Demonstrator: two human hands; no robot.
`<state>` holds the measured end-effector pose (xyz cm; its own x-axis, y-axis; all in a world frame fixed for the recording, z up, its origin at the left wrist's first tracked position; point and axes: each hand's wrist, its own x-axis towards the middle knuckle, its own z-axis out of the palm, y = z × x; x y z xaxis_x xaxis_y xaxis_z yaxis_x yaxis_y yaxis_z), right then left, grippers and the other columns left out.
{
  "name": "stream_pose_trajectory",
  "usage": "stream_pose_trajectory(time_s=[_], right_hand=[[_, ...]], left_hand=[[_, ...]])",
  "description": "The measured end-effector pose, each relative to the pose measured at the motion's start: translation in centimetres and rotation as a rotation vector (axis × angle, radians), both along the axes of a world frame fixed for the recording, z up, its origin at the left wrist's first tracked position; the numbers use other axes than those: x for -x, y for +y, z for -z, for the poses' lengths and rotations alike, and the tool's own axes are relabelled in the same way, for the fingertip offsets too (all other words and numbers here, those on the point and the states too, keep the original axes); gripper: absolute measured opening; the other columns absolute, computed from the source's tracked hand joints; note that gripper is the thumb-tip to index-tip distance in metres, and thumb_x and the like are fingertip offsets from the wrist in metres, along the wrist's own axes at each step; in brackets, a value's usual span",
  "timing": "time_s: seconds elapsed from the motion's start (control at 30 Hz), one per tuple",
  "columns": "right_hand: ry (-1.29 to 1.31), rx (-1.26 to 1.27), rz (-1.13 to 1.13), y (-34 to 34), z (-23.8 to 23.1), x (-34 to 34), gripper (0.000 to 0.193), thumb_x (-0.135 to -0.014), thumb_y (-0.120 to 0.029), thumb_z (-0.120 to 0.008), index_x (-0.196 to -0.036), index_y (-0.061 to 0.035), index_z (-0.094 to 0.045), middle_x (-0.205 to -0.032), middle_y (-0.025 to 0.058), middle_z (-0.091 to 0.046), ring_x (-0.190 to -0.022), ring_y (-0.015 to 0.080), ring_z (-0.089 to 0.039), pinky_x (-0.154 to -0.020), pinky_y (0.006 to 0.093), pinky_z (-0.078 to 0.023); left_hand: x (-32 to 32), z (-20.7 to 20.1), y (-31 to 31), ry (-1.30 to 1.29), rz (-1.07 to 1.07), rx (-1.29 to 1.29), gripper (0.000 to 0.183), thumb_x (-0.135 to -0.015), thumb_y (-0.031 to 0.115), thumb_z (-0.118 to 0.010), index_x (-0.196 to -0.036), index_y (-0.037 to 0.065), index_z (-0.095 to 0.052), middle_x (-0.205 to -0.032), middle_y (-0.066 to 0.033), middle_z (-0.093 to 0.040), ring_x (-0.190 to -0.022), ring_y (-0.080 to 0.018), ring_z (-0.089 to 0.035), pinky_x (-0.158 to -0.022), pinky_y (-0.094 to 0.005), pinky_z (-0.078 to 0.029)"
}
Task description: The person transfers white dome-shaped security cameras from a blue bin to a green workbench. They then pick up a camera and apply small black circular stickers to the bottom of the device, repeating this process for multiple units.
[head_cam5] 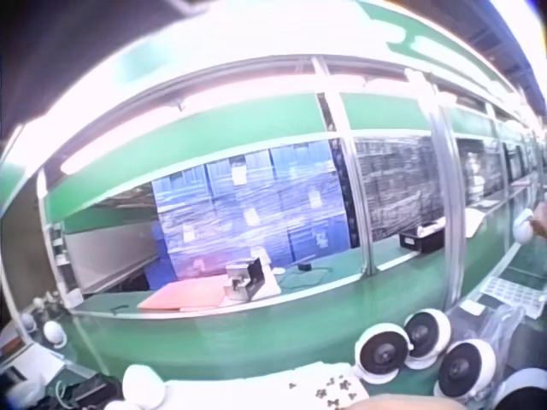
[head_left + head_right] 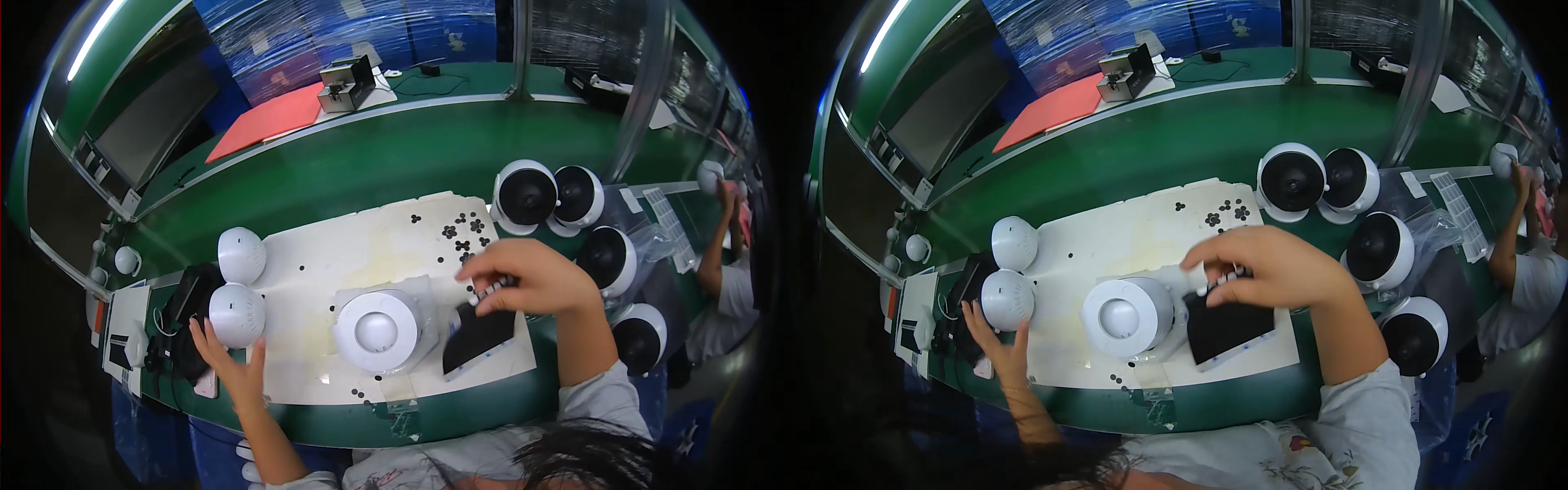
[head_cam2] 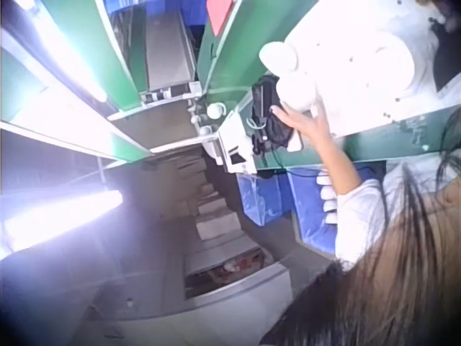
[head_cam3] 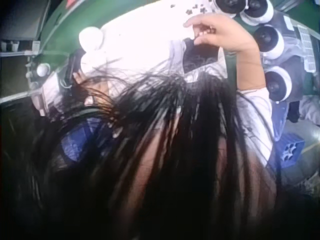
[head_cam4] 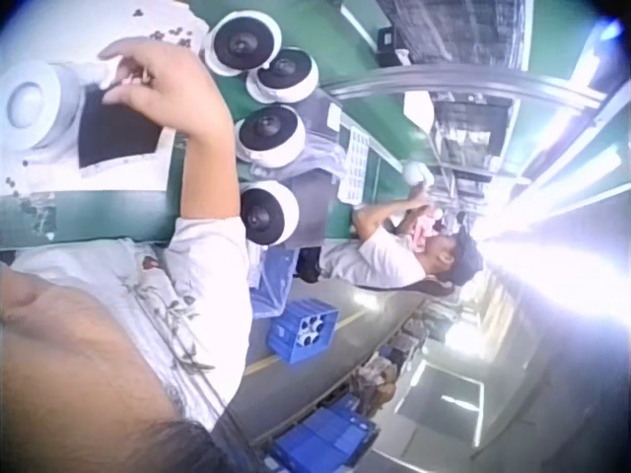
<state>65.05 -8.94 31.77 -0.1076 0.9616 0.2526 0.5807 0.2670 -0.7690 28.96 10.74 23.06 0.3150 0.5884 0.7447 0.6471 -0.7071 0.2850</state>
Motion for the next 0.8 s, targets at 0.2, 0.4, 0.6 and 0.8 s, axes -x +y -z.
stream_pose_trajectory(time_s=[0.2, 0.4, 0.6, 0.8], right_hand=[[0.289, -0.250, -0.140, -3.6, -2.3, 4.8, 0.033, -0.071, -0.010, -0.070, -0.100, -0.0036, -0.058, -0.075, 0.0049, -0.058, -0.066, 0.0110, -0.055, -0.059, 0.0233, -0.043], [0.349, -0.201, -0.103, -3.5, -0.1, 8.9, 0.040, -0.073, -0.016, -0.069, -0.109, -0.0081, -0.053, -0.086, 0.0062, -0.060, -0.080, 0.0142, -0.057, -0.072, 0.0260, -0.044], [0.143, -0.172, -0.105, -2.0, 3.7, 11.7, 0.024, -0.077, -0.020, -0.063, -0.097, -0.0075, -0.059, -0.081, 0.0059, -0.061, -0.077, 0.0192, -0.058, -0.068, 0.0287, -0.045], [-0.180, -0.416, -0.035, -1.1, 5.3, 12.1, 0.012, -0.075, -0.017, -0.063, -0.086, -0.0107, -0.062, -0.084, 0.0034, -0.061, -0.082, 0.0198, -0.058, -0.070, 0.0324, -0.043]], left_hand=[[-6.5, -6.4, -11.8, -0.229, 1.126, 0.743, 0.091, -0.061, 0.039, -0.077, -0.128, -0.002, -0.032, -0.125, -0.0203, -0.041, -0.113, -0.0300, -0.044, -0.089, -0.0391, -0.040], [-7.4, -7.7, -16.1, -0.178, 0.912, 1.069, 0.043, -0.082, 0.015, -0.059, -0.117, -0.002, -0.041, -0.090, -0.0089, -0.058, -0.080, -0.0130, -0.056, -0.068, -0.0249, -0.046], [-4.7, -1.7, -17.6, -0.419, 0.710, 0.975, 0.023, -0.087, 0.011, -0.051, -0.104, -0.004, -0.047, -0.087, -0.0052, -0.058, -0.076, -0.0087, -0.052, -0.066, -0.0235, -0.044], [-4.5, 1.1, -15.6, -0.280, 0.679, 0.742, 0.014, -0.085, 0.013, -0.053, -0.086, -0.002, -0.054, -0.064, -0.0084, -0.053, -0.056, -0.0125, -0.048, -0.052, -0.0260, -0.040]])
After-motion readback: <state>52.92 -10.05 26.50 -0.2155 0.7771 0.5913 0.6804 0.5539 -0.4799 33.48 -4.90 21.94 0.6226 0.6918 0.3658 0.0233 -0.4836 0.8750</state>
